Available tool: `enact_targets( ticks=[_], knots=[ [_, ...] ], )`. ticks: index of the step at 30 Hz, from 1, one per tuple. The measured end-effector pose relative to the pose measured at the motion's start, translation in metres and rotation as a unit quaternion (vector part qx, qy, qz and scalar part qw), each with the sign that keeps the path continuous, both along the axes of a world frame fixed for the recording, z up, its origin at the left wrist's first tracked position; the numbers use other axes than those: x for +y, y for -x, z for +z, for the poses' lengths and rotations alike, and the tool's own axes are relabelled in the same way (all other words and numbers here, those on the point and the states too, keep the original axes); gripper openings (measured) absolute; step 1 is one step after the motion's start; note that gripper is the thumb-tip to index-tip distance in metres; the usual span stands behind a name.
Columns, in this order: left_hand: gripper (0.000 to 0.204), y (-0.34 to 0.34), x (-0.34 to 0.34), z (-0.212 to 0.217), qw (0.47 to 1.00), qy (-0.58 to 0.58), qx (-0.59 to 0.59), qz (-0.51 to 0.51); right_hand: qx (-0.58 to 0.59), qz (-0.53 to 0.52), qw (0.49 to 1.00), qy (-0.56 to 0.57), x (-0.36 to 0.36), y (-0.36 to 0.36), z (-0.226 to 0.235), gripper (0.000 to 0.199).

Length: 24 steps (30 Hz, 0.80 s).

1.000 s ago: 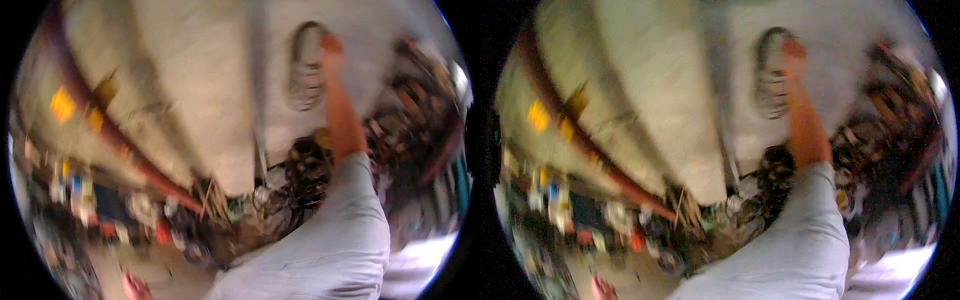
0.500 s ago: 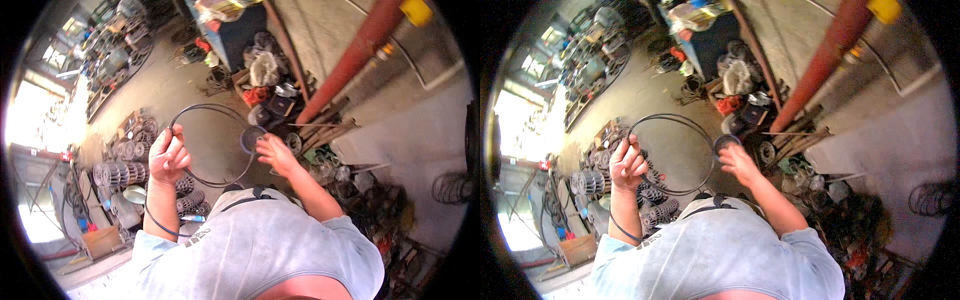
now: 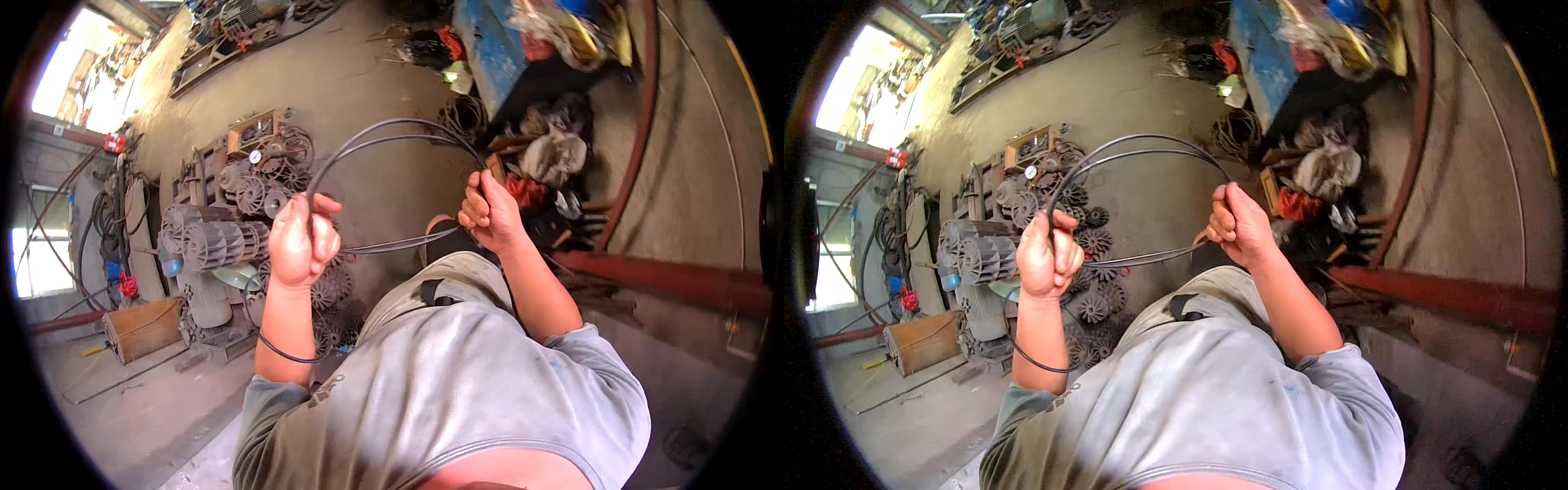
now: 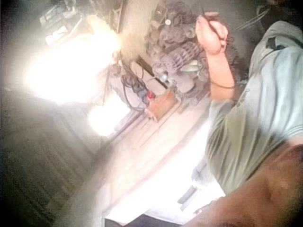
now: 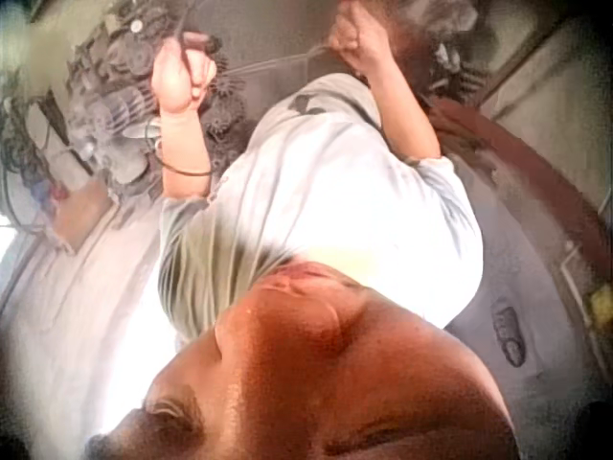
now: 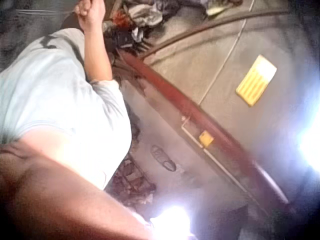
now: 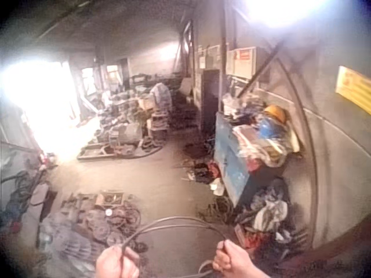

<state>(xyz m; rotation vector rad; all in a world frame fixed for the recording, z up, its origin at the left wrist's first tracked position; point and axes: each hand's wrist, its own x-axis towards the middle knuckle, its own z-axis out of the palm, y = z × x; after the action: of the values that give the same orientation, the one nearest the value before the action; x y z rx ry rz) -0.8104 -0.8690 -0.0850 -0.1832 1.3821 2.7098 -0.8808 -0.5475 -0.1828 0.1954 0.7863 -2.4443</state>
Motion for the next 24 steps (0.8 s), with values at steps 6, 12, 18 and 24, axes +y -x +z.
enact_targets(
  ticks=[6, 12, 18, 24],
  knots=[
    [0.045, 0.166, -0.095, -0.019, 0.975, 0.221, 0.028, 0.013, 0.013, 0.028, 0.999, -0.044, -0.098, 0.218, -0.055, 0.041],
    [0.026, 0.345, -0.175, -0.012, 0.97, 0.235, -0.014, 0.054, 0.154, 0.207, 0.958, -0.121, -0.219, 0.459, -0.039, 0.051],
    [0.019, 0.524, -0.259, -0.006, 0.947, 0.309, -0.082, 0.03, 0.539, 0.417, 0.681, -0.268, -0.397, 0.638, 0.077, 0.041],
    [0.02, 0.685, -0.404, -0.025, 0.952, 0.285, -0.057, 0.094, 0.652, 0.428, 0.569, -0.26, -0.557, 0.821, 0.091, 0.03]
  ],
)
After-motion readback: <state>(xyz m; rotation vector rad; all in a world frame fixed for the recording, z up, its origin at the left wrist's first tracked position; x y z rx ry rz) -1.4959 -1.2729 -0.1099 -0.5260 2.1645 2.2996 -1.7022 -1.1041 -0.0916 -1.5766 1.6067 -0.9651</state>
